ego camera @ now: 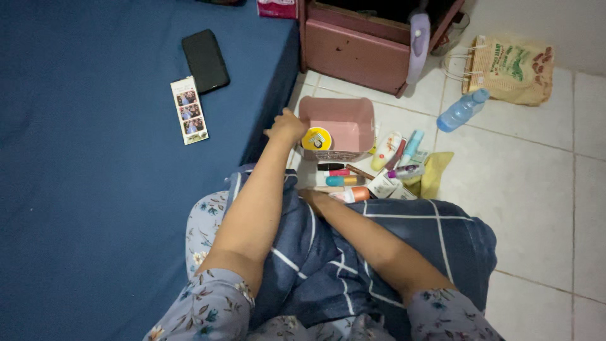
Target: The person sits on the floor and organizes various cosmetic items into a small pink container. They handle tubes, compacts, and small boxes, placing them one by one into the container.
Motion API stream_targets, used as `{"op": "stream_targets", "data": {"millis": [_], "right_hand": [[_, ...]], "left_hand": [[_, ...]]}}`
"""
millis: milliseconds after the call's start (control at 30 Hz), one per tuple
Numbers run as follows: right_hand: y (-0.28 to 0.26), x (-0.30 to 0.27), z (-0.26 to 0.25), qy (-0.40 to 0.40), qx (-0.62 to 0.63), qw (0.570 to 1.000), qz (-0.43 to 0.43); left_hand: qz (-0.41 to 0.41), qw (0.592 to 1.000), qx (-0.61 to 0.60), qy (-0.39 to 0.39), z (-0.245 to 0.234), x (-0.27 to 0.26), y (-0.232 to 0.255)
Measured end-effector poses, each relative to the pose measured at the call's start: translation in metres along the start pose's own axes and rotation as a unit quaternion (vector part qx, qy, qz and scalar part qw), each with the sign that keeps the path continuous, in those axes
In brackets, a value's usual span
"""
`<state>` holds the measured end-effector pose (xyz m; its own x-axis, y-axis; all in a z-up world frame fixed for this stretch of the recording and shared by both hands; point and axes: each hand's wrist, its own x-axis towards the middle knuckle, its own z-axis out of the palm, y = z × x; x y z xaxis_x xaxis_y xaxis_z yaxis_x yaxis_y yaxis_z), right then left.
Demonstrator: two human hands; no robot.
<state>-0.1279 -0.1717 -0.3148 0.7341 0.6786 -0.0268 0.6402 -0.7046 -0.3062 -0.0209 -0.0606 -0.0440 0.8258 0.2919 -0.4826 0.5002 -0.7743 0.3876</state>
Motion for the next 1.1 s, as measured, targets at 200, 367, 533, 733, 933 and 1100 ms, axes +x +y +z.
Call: {"op": "stream_targets", "data": {"millis": [200,367,533,733,933,1100], "right_hand": [[0.009,0.001,-0.001,-0.003,-0.020,1.000,0.020],[0.010,-0.031,-0.064,-0.106,-0.040,0.992,0.056],[0.009,-0.031,-0.124,-0.091,0.008,0.992,0.091],[0.016,-0.038,-0.137,-0.008,0.066,0.991,0.120],[-0.001,-0.039,-0.158,-0.004,0.109,0.977,0.186],[-0.016,-0.039,-0.157,0.018,0.033,0.987,0.157]], "left_hand": [[0.009,1.000,0.011,-0.005,0.010,0.016,-0.002],[0.010,1.000,0.002,-0.005,0.008,0.015,-0.005],[0.007,1.000,0.025,-0.013,0.009,0.014,-0.004],[0.017,1.000,-0.005,-0.002,0.009,0.014,-0.006],[0.014,1.000,-0.009,-0.008,0.007,0.014,-0.004],[0.013,1.000,-0.010,-0.011,0.007,0.015,-0.004]]}}
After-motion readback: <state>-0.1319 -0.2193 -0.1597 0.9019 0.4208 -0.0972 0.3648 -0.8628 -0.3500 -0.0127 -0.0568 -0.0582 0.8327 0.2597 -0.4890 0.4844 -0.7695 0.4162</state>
